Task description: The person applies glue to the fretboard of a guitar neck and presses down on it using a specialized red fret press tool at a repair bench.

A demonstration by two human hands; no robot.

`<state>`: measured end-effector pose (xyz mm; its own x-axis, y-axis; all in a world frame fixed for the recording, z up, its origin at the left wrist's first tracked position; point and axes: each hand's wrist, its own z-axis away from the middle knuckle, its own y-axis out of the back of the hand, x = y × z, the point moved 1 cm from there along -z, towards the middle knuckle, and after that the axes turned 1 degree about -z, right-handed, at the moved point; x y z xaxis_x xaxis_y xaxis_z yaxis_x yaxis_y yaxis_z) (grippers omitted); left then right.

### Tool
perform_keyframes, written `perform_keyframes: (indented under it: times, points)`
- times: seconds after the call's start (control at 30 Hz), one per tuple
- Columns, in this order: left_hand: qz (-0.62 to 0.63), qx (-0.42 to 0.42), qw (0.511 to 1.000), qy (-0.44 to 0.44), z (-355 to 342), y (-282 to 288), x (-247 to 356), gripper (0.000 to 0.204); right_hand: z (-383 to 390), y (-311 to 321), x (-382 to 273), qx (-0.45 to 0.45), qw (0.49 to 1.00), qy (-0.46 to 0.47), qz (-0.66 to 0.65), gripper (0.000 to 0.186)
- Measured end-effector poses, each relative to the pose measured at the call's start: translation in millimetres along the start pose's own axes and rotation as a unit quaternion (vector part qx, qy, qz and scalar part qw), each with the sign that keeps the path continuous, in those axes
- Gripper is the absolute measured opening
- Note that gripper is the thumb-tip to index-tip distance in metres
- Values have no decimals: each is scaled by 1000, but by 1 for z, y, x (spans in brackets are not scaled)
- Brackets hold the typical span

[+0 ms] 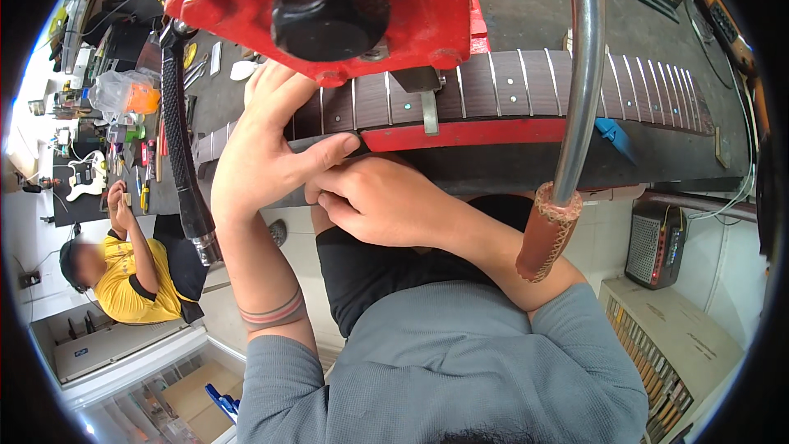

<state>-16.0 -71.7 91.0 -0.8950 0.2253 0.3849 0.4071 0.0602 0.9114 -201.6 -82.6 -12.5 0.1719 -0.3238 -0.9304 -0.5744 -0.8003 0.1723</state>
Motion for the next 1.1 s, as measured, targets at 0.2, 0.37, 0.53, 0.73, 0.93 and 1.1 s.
perform_keyframes:
  times: [0.2,0.37,0.53,0.73,0.93,1.1]
  points:
    - [20,-14,1000,-2,1,12,2,71,0,1,-1,0,1000,-6,3,14]
    - [13,-5,1000,19,16,23,-20,75,-1,0,1,2,1000,6,13,11]
    - [44,-16,999,13,17,24,-28,72,-2,1,-2,-1,1000,5,27,9]
    - [88,-10,996,15,23,27,-39,69,-2,0,-1,4,1000,7,23,9]
    - [137,21,989,52,37,32,-50,72,-2,3,-6,-3,1000,-6,18,11]
    - [51,-22,997,50,42,35,-56,74,-3,2,-6,-3,1000,-2,18,11]
